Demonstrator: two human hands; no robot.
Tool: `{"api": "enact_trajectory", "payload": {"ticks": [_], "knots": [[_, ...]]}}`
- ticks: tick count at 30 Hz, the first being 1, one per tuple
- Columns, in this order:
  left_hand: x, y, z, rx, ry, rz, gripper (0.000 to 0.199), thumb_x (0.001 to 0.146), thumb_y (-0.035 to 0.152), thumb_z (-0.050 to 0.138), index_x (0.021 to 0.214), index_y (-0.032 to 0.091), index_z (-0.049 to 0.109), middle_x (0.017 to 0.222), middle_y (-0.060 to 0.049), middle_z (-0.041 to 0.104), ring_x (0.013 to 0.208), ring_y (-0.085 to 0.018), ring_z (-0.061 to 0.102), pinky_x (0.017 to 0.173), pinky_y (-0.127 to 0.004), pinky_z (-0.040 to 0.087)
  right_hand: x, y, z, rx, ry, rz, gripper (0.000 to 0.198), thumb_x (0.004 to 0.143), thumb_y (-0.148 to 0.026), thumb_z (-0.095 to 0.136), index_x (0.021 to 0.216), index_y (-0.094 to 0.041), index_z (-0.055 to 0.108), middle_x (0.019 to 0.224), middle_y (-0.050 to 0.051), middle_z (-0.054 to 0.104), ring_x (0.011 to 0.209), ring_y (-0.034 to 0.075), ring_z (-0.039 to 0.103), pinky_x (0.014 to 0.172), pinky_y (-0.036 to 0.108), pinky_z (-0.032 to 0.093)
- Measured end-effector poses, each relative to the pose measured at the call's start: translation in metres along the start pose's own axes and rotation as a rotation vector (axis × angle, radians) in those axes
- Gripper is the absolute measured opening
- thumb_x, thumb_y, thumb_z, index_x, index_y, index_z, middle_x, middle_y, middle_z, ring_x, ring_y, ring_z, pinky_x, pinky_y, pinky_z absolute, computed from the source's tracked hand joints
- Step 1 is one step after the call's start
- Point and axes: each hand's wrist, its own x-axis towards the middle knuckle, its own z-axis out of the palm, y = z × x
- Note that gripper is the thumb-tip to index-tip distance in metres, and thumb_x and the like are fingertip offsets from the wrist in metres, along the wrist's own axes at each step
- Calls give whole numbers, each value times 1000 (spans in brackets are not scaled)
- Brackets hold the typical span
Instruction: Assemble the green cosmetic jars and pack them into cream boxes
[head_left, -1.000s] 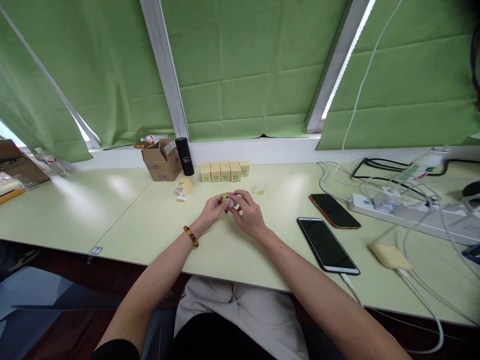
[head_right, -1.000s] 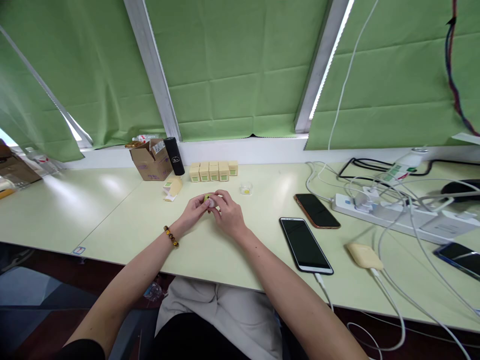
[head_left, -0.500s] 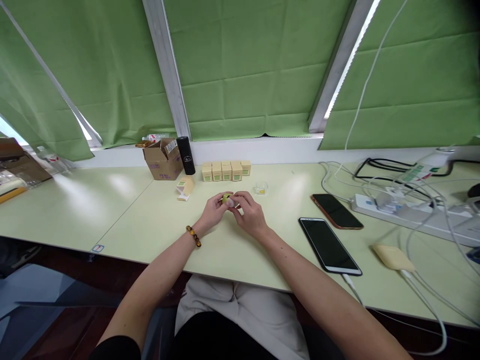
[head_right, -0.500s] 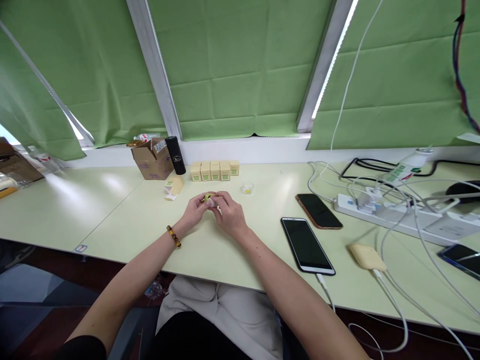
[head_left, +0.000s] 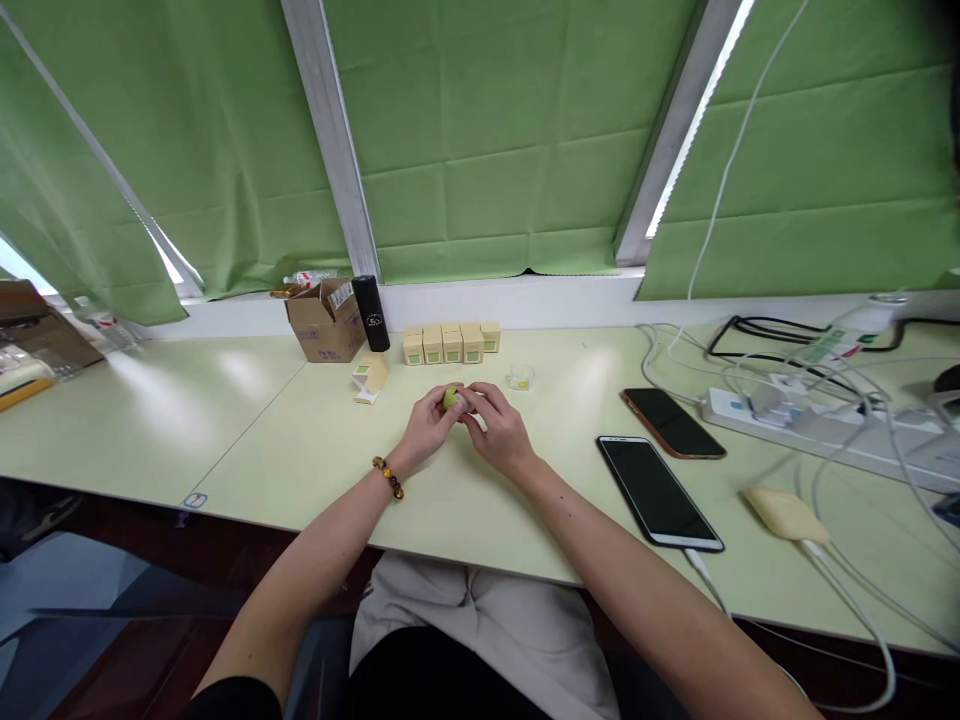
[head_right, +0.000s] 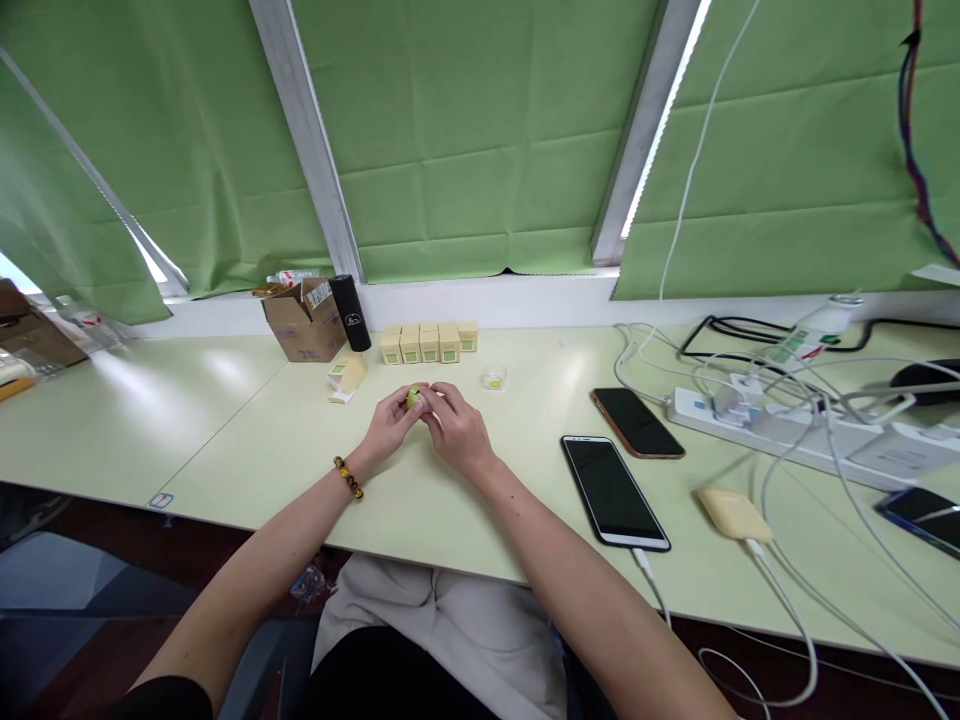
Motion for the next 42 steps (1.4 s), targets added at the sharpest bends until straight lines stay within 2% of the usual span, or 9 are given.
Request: {"api": "enact_trajectory", "payload": {"ticks": [4,9,16,20,27,30,35,38,42], "knots": [[1,2,-1,-36,0,9,55,90,54,76,125,12,68,121,-16,73,112,-26,70,101,-39,57,1,-2,-2,51,5,11,44,104,-27,55,148,-28,54,126,15,66,112,29,70,83,42,68],[0,1,-2,-32,-13,-20,58,90,55,76,129,12,67,120,-16,73,107,-25,71,97,-38,58,-1,2,-1,46,7,-9,34,104,-27,56,138,-26,61,122,14,67,101,26,72,80,41,67],[2,-5,1,8,44,-5,58,87,59,77,121,13,69,122,-16,71,107,-24,70,94,-36,60,-1,3,-1,8,25,-72,31,104,-23,56,134,-24,63,112,13,69,95,24,73,75,37,66],[1,-5,6,60,99,37,54,89,60,73,115,13,70,128,-17,66,104,-23,70,91,-37,61,0,2,-2,-35,43,-121,33,102,-20,55,135,-22,63,109,13,68,91,23,72,69,34,64],[-2,1,11,204,168,144,47,95,57,66,115,15,71,127,-17,66,109,-24,67,90,-36,60,3,0,-1,-102,72,-199,39,101,-16,52,139,-20,59,111,15,68,92,24,72,65,33,63],[-2,3,9,167,140,135,49,95,58,67,117,15,70,127,-17,66,112,-25,66,96,-38,58,3,0,-1,-95,82,-194,40,102,-17,53,142,-21,58,112,16,69,94,25,73,66,33,64],[-3,3,4,-16,-10,36,60,90,59,74,129,14,65,131,-17,67,120,-26,65,106,-40,53,1,2,-2,-66,61,-152,41,104,-18,52,145,-23,57,121,17,68,93,24,73,72,35,65],[-1,0,4,-55,-23,6,69,82,58,83,131,14,63,126,-15,69,114,-25,66,103,-37,53,0,1,-1,-65,44,-138,43,105,-17,47,146,-22,56,125,18,66,89,22,73,69,35,65],[2,-1,5,12,21,-8,59,85,61,78,119,13,69,110,-11,73,98,-20,66,90,-32,54,0,-4,0,-54,-3,-88,46,104,-20,47,150,-24,53,126,18,65,96,26,73,75,39,67]]}}
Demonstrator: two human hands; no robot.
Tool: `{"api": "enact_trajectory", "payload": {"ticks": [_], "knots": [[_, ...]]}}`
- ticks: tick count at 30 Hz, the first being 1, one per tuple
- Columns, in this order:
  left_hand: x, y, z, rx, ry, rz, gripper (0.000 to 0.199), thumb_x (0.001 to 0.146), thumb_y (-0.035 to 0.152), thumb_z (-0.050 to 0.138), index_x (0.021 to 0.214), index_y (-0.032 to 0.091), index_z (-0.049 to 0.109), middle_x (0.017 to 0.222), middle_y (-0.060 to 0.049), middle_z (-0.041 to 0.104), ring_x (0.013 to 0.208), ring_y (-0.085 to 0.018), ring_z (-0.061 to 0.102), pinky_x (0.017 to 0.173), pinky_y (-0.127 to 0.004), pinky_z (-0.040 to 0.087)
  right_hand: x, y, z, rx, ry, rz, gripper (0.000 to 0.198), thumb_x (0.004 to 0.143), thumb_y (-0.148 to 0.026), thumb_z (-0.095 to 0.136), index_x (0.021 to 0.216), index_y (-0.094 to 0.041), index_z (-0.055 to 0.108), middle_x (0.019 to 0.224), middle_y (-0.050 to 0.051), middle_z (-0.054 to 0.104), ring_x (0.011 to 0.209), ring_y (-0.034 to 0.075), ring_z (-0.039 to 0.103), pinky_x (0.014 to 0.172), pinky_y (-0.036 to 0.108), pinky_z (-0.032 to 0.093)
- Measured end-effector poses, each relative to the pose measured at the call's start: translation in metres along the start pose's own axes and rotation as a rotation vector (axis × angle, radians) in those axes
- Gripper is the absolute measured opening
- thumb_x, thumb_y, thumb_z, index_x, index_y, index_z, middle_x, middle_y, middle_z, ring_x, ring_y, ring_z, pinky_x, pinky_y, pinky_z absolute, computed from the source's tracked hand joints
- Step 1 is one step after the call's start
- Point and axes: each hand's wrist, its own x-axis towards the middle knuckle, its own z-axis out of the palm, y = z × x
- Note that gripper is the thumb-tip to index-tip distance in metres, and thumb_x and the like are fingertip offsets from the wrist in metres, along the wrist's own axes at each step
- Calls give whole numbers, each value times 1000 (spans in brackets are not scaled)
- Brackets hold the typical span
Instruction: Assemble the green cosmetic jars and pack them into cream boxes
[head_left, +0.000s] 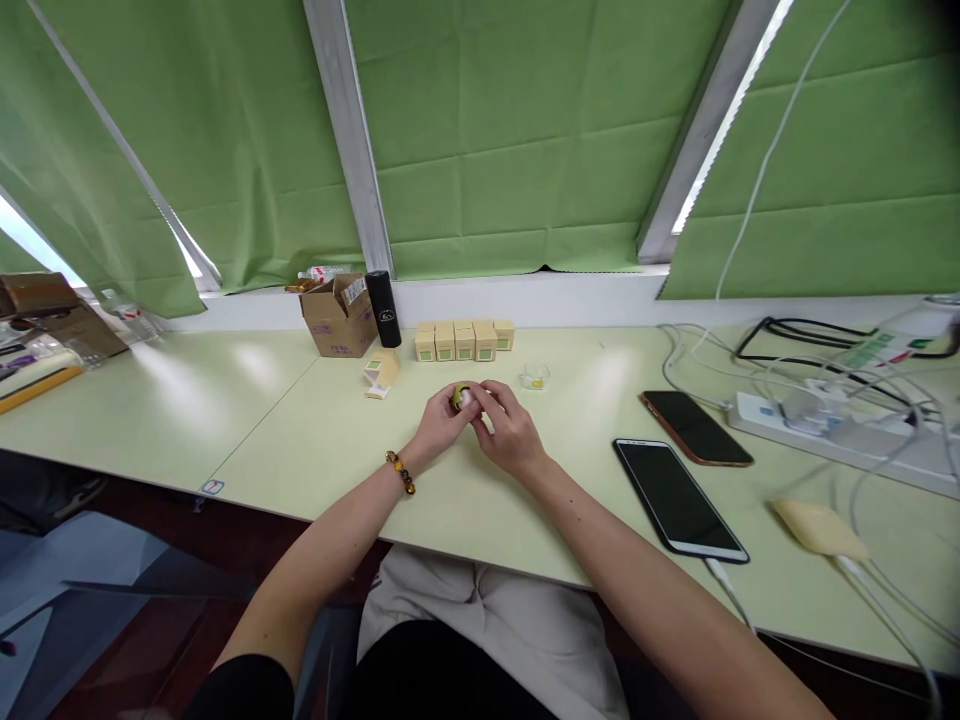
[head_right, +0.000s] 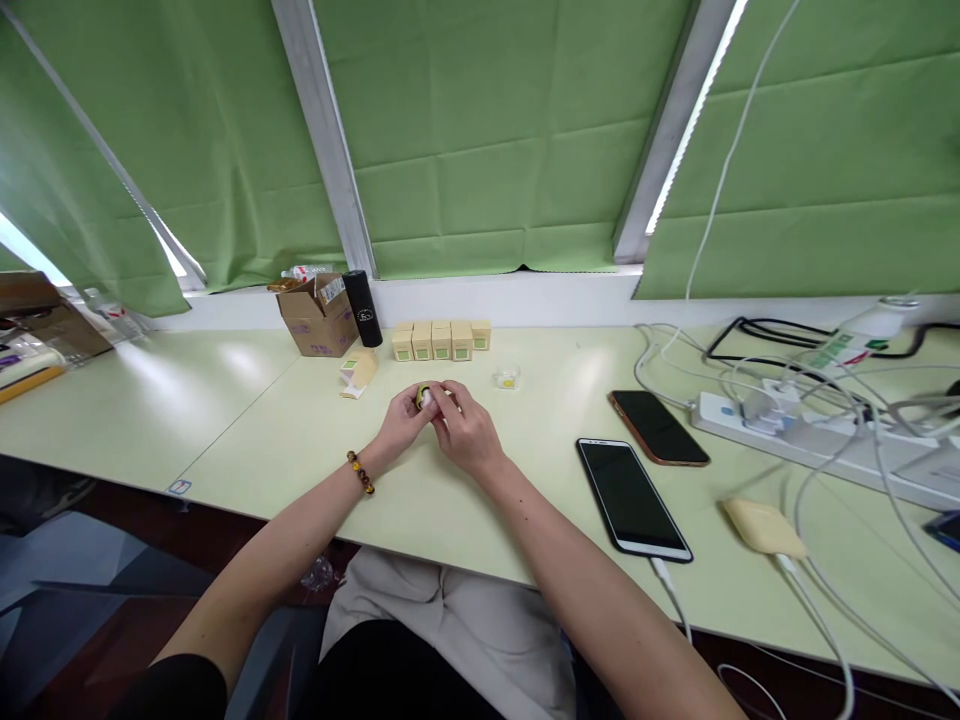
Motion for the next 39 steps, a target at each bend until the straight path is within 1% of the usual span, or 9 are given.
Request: {"api": "enact_trajectory", "payload": {"ticks": [5,16,22,24,29,31,34,37,39], "knots": [[0,4,-1,-4,-23,-29,57,88,64,73,112,12,71,101,-9,73,92,-18,65,86,-31,53,0,-2,1,84,-20,78,43,104,-24,48,147,-25,56,127,18,65,108,30,71,87,46,67],[1,6,0,87,50,-22,57,87,69,71,93,12,69,82,-3,65,76,-14,56,71,-27,48,-1,0,5,106,33,44,37,106,-23,51,142,-22,59,126,18,64,91,24,72,81,43,67],[1,7,0,-9,19,-66,63,85,73,71,97,11,70,86,-7,70,78,-16,65,71,-28,54,0,-1,3,151,4,162,53,101,-31,61,152,-25,48,134,18,62,97,27,71,83,46,66],[2,5,-1,-56,-2,-97,68,83,77,69,100,10,71,89,-9,72,78,-17,66,71,-29,55,0,-1,4,149,-1,213,53,98,-34,66,148,-25,50,133,17,64,97,27,71,82,47,65],[2,-1,-4,-115,-11,-127,72,82,80,68,97,10,73,93,-12,74,83,-19,68,77,-32,57,1,-2,6,226,24,321,31,94,-33,70,123,-26,63,122,12,68,107,29,68,83,46,63],[2,-2,-5,-127,-20,-127,72,87,79,62,103,10,75,101,-15,76,93,-23,70,82,-34,57,3,-2,6,307,36,363,31,91,-33,72,120,-26,63,121,12,69,109,28,67,86,47,63],[1,0,-8,-86,25,-87,63,97,69,57,125,15,72,125,-16,73,112,-26,69,92,-36,56,4,-1,6,445,47,465,33,89,-34,74,120,-25,64,119,11,72,110,27,68,95,49,62],[-2,3,-12,102,86,39,49,100,48,61,141,22,62,138,-14,67,125,-27,62,101,-39,53,4,2,6,616,79,583,38,89,-38,75,122,-23,65,123,11,71,115,26,69,101,49,61],[-4,5,-14,305,91,171,52,97,32,63,148,24,54,144,-14,62,130,-27,57,104,-43,51,5,4,7,714,103,637,42,89,-42,75,125,-23,65,127,13,67,118,26,68,101,47,62]]}}
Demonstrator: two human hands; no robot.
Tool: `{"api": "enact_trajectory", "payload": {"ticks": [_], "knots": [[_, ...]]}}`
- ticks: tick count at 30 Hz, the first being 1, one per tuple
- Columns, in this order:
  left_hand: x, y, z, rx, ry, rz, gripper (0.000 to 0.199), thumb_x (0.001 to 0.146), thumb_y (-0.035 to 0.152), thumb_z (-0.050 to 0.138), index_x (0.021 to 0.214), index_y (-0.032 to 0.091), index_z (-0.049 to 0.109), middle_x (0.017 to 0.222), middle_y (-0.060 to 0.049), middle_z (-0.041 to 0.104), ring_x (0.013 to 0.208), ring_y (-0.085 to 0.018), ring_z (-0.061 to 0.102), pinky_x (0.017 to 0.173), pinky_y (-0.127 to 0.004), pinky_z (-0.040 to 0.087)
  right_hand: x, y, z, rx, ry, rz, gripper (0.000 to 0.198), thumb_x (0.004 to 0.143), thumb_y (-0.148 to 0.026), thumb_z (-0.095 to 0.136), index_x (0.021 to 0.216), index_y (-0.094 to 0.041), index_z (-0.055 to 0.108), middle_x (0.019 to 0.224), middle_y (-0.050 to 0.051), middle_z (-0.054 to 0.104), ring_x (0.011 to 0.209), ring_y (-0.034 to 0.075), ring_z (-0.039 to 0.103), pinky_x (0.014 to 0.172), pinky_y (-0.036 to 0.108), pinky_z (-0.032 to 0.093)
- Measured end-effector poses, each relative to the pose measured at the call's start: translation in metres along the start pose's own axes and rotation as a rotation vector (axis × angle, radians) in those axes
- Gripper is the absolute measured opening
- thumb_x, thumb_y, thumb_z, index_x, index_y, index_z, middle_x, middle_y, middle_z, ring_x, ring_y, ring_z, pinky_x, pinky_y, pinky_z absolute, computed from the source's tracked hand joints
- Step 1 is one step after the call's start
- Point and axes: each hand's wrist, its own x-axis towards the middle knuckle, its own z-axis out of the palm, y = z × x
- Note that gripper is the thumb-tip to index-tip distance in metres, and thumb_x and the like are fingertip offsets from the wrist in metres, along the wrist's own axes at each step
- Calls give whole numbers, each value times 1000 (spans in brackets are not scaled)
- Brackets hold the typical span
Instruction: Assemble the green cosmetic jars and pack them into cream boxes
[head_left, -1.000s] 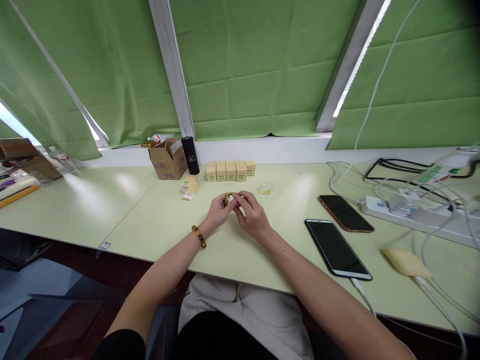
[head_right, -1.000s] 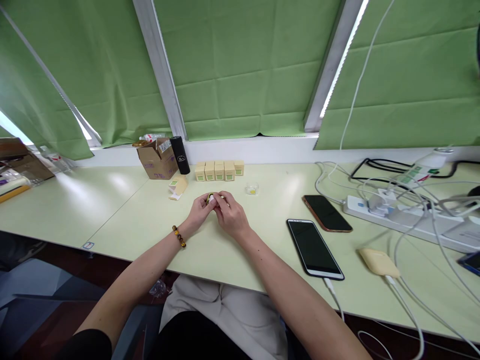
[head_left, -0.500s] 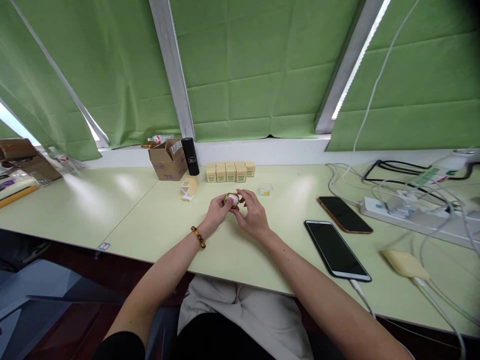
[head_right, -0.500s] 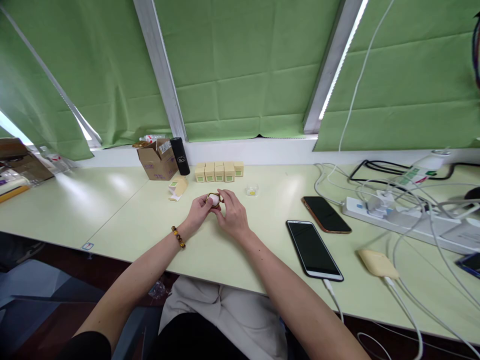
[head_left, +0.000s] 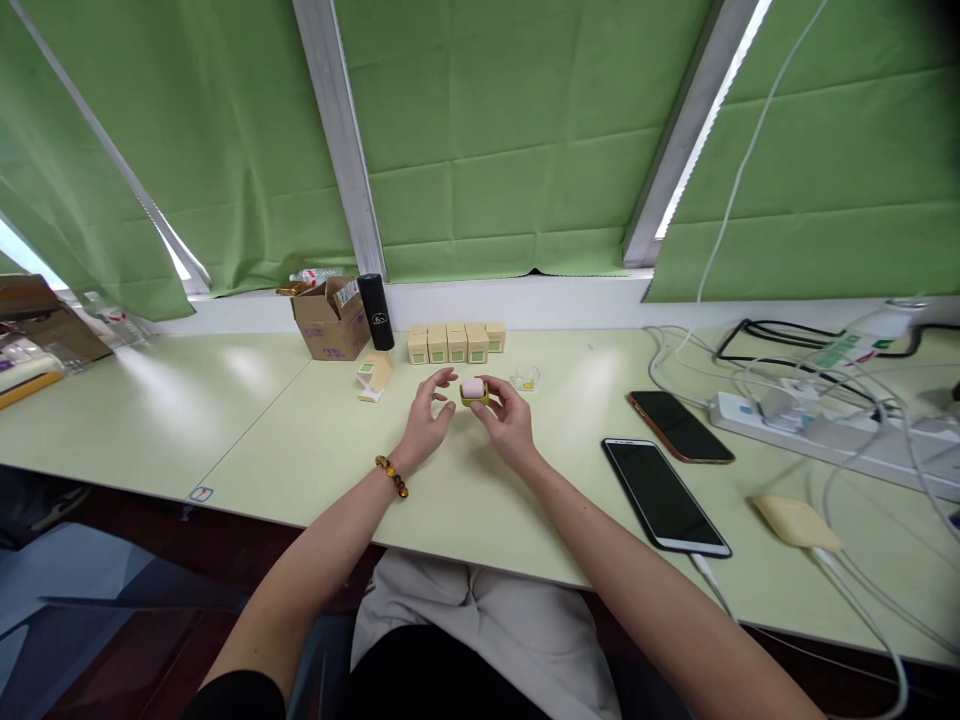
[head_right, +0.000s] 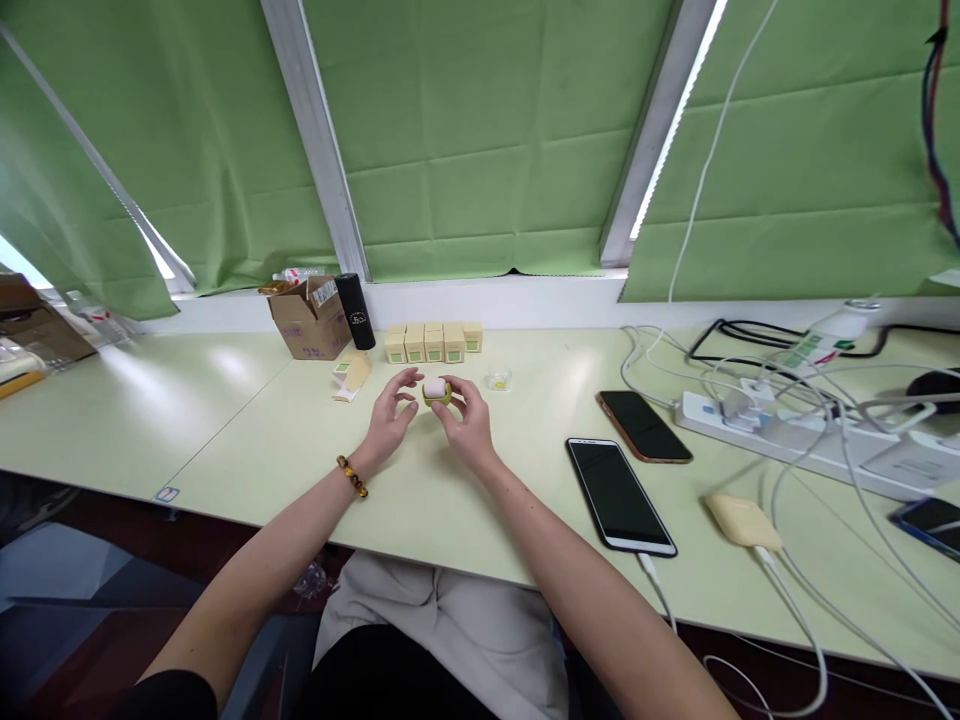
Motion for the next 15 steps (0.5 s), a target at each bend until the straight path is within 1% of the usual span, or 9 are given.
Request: {"api": "enact_trajectory", "payload": {"ticks": [2,3,5,7,9,12,15], "knots": [[-2,3,-2,197,-18,150,60,94,22,62,152,25,48,150,-15,55,136,-30,51,109,-49,48,1,1,0,35,13,41,46,89,-46,76,127,-23,67,127,13,64,114,26,70,98,45,63],[-3,5,-2,278,-38,211,63,93,19,62,153,26,46,151,-16,51,139,-31,47,112,-52,47,1,1,0,25,18,62,48,88,-48,76,128,-22,68,125,13,62,108,24,71,95,45,64],[-5,9,-1,391,-92,284,66,93,15,61,155,27,43,151,-16,48,143,-33,42,116,-56,44,0,2,2,-12,25,98,51,87,-51,78,129,-23,69,119,10,61,94,21,72,88,43,65],[-6,11,1,460,-136,303,68,91,14,64,155,27,43,149,-16,48,142,-34,43,117,-58,45,-2,3,5,-19,30,123,54,85,-53,80,129,-23,68,116,9,61,85,18,70,80,40,66],[-6,11,3,501,-146,305,69,89,12,66,153,25,45,144,-16,50,137,-34,46,114,-58,47,-5,3,9,10,35,125,56,84,-54,80,129,-25,65,116,8,61,86,19,71,77,38,67],[-7,7,6,528,-116,315,61,88,7,63,146,21,51,134,-16,56,130,-32,51,110,-55,50,-10,-1,15,14,16,103,61,83,-54,81,133,-27,60,118,7,60,93,20,72,80,38,68],[-6,2,7,482,-62,298,50,91,6,59,139,19,57,130,-15,60,127,-29,54,109,-50,51,-10,-5,16,-6,-28,82,60,85,-52,80,135,-26,57,120,8,60,94,20,73,85,39,67]]}}
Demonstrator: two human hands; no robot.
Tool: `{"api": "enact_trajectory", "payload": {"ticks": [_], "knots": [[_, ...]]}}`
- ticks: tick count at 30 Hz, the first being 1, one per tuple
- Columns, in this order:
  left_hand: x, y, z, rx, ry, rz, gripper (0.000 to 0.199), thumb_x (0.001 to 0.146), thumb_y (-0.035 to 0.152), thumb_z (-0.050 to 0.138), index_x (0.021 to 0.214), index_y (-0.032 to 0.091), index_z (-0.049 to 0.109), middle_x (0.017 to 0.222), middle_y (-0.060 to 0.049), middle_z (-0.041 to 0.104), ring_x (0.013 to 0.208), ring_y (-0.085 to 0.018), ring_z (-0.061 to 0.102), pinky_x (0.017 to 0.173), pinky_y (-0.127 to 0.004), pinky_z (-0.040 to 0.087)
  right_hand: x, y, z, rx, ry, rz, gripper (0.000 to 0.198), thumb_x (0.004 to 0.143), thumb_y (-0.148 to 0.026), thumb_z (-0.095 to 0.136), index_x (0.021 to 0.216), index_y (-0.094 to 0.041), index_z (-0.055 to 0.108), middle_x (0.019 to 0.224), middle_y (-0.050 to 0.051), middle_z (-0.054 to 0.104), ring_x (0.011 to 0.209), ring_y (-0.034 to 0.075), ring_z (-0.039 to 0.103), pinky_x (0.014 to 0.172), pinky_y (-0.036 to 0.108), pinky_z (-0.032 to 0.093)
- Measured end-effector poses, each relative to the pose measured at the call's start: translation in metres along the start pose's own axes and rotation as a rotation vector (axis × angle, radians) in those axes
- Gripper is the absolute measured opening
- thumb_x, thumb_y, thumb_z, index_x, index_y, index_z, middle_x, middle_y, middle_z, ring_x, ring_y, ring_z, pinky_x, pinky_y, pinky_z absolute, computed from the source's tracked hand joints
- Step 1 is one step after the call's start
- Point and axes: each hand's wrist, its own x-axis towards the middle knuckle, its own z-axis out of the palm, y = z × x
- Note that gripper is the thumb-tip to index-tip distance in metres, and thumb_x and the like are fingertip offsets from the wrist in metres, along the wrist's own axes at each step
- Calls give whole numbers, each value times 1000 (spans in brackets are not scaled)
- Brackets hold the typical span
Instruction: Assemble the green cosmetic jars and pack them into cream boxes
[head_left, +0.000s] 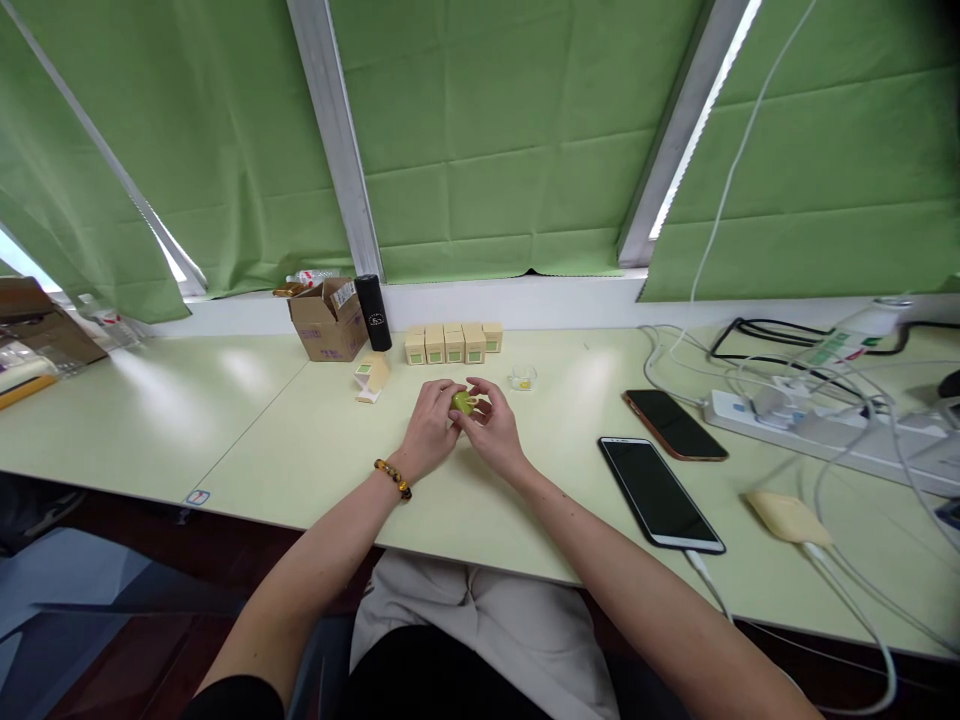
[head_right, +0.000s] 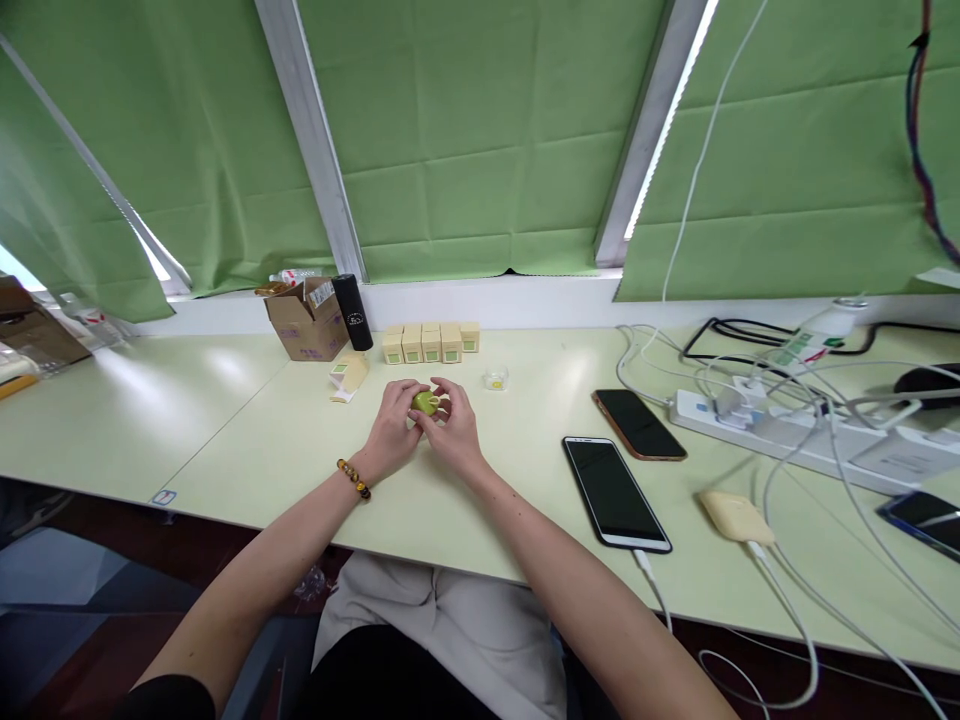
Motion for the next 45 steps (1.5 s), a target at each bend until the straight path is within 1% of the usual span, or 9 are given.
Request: {"api": "enact_trajectory", "payload": {"ticks": [3,5,11,19,23,26,31,36,45], "knots": [[2,-5,0,-99,78,-129,43,90,14,68,132,21,62,130,-13,63,127,-28,57,112,-50,49,10,6,-11,-57,21,-38,51,94,-49,69,137,-25,54,122,10,63,93,20,74,88,42,64],[4,-11,0,-199,117,-256,43,86,18,75,128,21,65,129,-12,66,123,-28,61,112,-49,49,21,21,-28,-173,160,-50,44,95,-43,65,133,-23,56,118,11,67,95,22,72,89,44,62],[8,-31,4,-607,204,-506,51,79,30,84,124,15,67,122,-14,73,111,-23,69,109,-46,52,53,85,-82,-445,553,-83,47,76,-29,65,122,-21,56,117,13,62,108,27,60,93,46,56],[8,-42,6,-998,221,-622,70,72,43,94,129,13,67,134,-19,71,124,-29,68,114,-51,50,72,77,-94,-765,338,381,78,71,-17,66,147,-22,47,138,17,56,130,31,55,102,40,49],[10,-40,2,-1163,224,-635,62,74,39,94,126,14,70,133,-16,72,131,-30,66,125,-53,38,74,64,-94,-844,211,452,61,81,-25,68,140,-24,56,135,17,59,139,34,48,112,47,43],[13,-37,-1,-1287,240,-641,55,75,36,95,120,15,72,129,-14,73,133,-29,66,130,-53,34,67,61,-89,-685,223,371,48,81,-34,70,127,-25,62,128,13,65,134,32,52,108,47,46],[15,-35,-1,-1361,280,-635,48,74,32,95,114,15,75,125,-10,73,129,-27,68,131,-52,35,48,54,-62,-176,168,240,56,70,-43,80,120,-22,65,113,8,68,102,25,64,96,45,54],[14,-40,-2,-1300,283,-619,50,75,36,95,117,17,75,125,-11,75,124,-24,69,126,-49,40,30,35,-32,326,-10,389,64,62,-47,92,118,-24,72,108,5,70,89,20,68,89,43,59],[14,-37,0,-1211,196,-557,51,76,41,93,119,18,78,127,-12,76,120,-25,69,117,-44,43,11,6,-31,550,-186,405,54,69,-44,97,112,-23,74,111,10,80,93,24,77,91,44,62]]}}
